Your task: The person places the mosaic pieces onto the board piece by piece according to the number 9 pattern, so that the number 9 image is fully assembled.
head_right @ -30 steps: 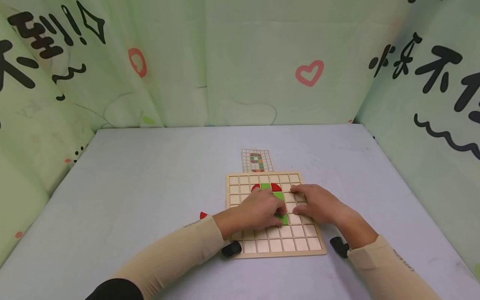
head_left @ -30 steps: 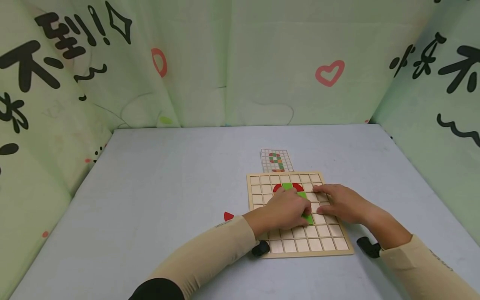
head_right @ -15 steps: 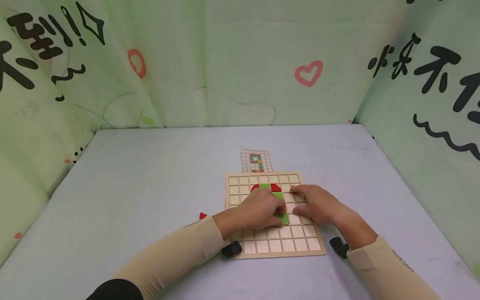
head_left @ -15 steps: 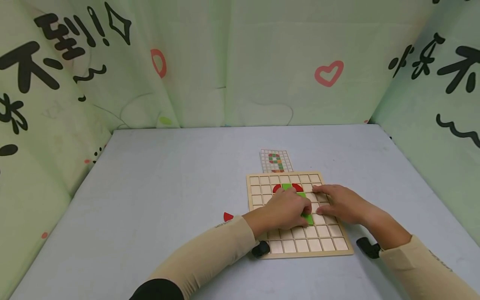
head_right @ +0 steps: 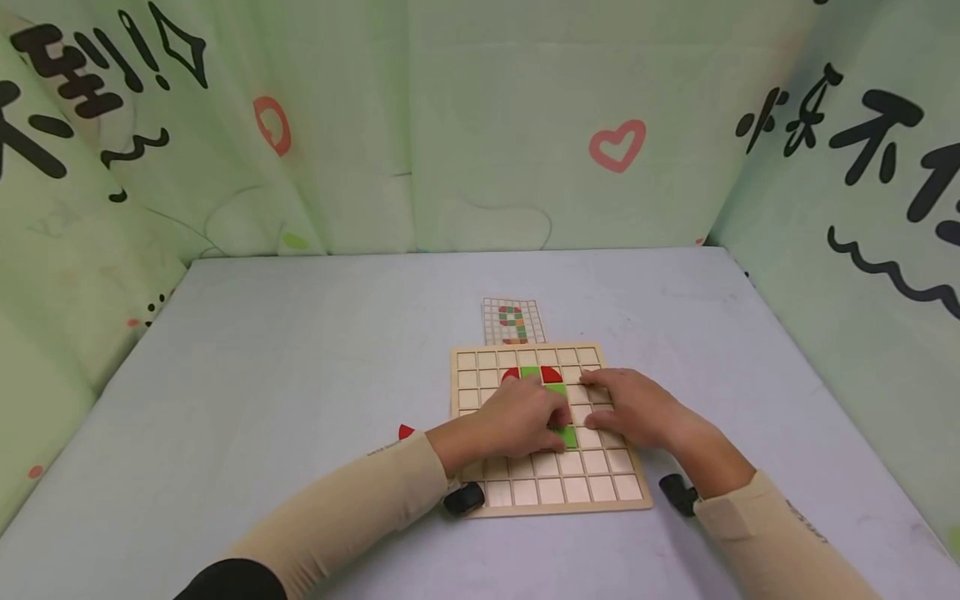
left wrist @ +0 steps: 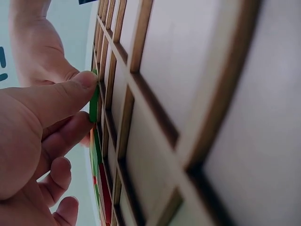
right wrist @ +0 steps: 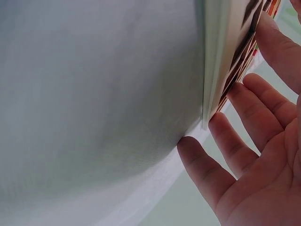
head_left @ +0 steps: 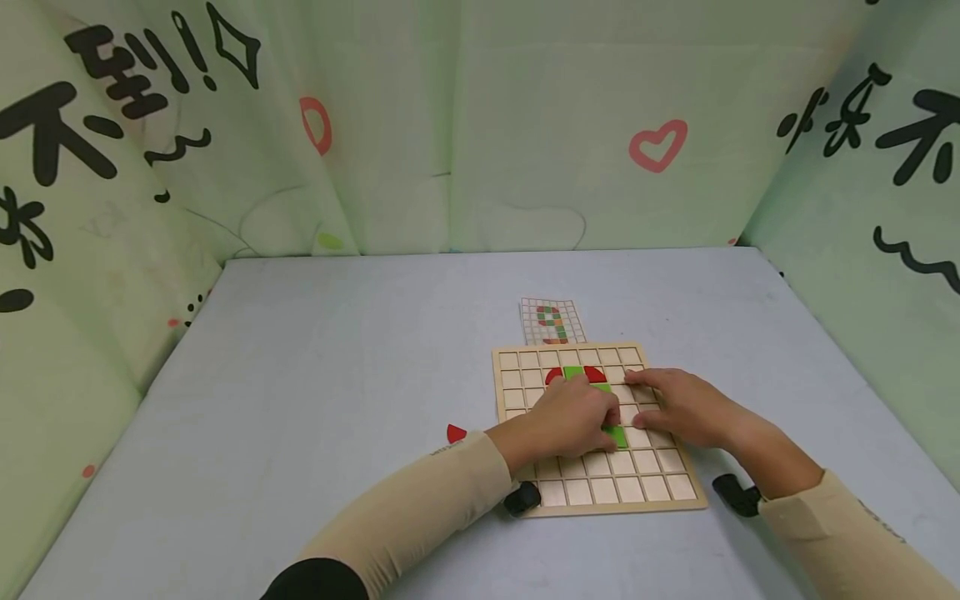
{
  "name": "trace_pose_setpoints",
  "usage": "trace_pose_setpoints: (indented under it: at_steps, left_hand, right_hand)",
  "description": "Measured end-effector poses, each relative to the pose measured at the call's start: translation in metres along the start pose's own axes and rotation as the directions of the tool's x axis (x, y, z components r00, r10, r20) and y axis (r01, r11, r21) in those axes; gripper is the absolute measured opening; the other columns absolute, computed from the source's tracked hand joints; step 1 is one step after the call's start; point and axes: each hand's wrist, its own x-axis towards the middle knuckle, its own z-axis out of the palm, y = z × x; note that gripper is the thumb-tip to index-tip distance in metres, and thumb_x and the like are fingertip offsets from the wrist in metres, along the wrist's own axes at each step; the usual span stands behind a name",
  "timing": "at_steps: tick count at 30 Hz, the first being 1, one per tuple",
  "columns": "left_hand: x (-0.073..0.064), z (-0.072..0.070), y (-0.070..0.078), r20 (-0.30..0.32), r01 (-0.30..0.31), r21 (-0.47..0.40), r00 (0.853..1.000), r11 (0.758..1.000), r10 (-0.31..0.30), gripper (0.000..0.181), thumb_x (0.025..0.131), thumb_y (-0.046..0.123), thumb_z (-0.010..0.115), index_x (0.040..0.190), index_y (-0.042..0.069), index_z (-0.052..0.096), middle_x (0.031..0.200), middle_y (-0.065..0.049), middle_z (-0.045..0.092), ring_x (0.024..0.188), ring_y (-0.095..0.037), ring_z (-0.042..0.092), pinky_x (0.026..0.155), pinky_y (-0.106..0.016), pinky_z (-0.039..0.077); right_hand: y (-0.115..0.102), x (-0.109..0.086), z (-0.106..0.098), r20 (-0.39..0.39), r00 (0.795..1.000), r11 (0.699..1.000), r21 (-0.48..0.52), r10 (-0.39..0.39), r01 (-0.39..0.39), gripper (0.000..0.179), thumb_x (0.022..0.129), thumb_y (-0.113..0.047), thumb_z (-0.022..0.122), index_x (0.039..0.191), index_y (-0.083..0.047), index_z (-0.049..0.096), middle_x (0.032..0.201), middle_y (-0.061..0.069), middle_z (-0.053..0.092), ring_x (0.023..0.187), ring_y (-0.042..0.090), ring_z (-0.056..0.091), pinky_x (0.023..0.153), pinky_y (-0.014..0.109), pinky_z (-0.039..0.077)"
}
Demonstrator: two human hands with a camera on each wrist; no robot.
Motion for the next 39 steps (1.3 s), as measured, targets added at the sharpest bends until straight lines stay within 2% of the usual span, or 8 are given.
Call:
trace_pose_setpoints:
  at_steps: [6,18,24,31,36,39]
  left_hand:
    - [-0.0004,0.0004,0.0010,-0.013,0.025,-0.003,1.000,1.000,-0.025,0.019,0.085,0.043,0.080,0.090,0.030,0.067,0.073,0.022,0.052,0.081,-0.005,0.045,0.068,-0.024,0.033]
    - [0.0014,0.0009,0.0029,-0.007,0.011,0.002,1.000,1.000,-0.011,0.019,0.086,0.042,0.079,0.088,0.028,0.066,0.071,0.020,0.052,0.078,-0.005,0.043,0.067,-0.023,0.032]
    - [0.0012,0.0003,0.0033,0.003,0.018,-0.024,1.000,1.000,-0.018,0.016,0.086,0.040,0.079,0.090,0.028,0.069,0.073,0.021,0.054,0.077,-0.004,0.045,0.066,-0.022,0.034]
    - [-0.0004,-0.0005,-0.0003,0.029,-0.003,-0.119,1.000,0.993,0.007,0.014,0.088,0.034,0.079,0.098,0.026,0.074,0.081,0.021,0.059,0.081,0.000,0.049,0.069,-0.018,0.036]
    - [-0.0001,-0.0019,-0.0026,0.065,-0.045,-0.162,0.996,0.986,0.056,0.026,0.088,0.032,0.079,0.112,0.023,0.075,0.096,0.019,0.067,0.088,0.002,0.054,0.075,-0.014,0.040]
    - [-0.0002,-0.0025,-0.0029,0.082,-0.048,-0.157,0.995,0.986,0.061,0.031,0.088,0.034,0.078,0.118,0.025,0.074,0.104,0.021,0.068,0.093,0.003,0.055,0.079,-0.015,0.040]
  right_hand:
    - [0.0022,0.0000,0.0005,-0.009,1.000,1.000,-0.007,-0.026,0.026,0.063,0.087,-0.024,0.078,0.136,0.008,0.054,0.136,0.028,0.054,0.126,0.049,0.048,0.099,0.061,0.039]
    - [0.0031,0.0012,-0.0001,0.003,1.000,1.000,-0.003,-0.012,0.012,0.064,0.088,-0.026,0.077,0.138,0.007,0.053,0.137,0.029,0.053,0.127,0.049,0.046,0.100,0.062,0.037]
    - [0.0027,0.0015,-0.0001,0.004,1.000,1.000,-0.001,-0.004,0.004,0.064,0.088,-0.026,0.077,0.138,0.007,0.053,0.137,0.029,0.053,0.128,0.049,0.046,0.101,0.062,0.037]
    - [0.0023,0.0011,-0.0005,0.007,1.000,1.000,-0.005,-0.006,0.006,0.064,0.088,-0.026,0.077,0.138,0.007,0.053,0.137,0.029,0.053,0.127,0.050,0.046,0.100,0.062,0.037]
    - [0.0019,0.0011,-0.0004,0.006,1.000,1.000,-0.005,-0.008,0.008,0.064,0.088,-0.025,0.077,0.138,0.008,0.053,0.137,0.029,0.053,0.127,0.050,0.046,0.101,0.062,0.037]
    - [0.0011,0.0009,-0.0001,0.007,1.000,1.000,-0.003,-0.004,0.004,0.065,0.088,-0.025,0.077,0.138,0.007,0.053,0.137,0.029,0.053,0.128,0.050,0.045,0.101,0.063,0.037]
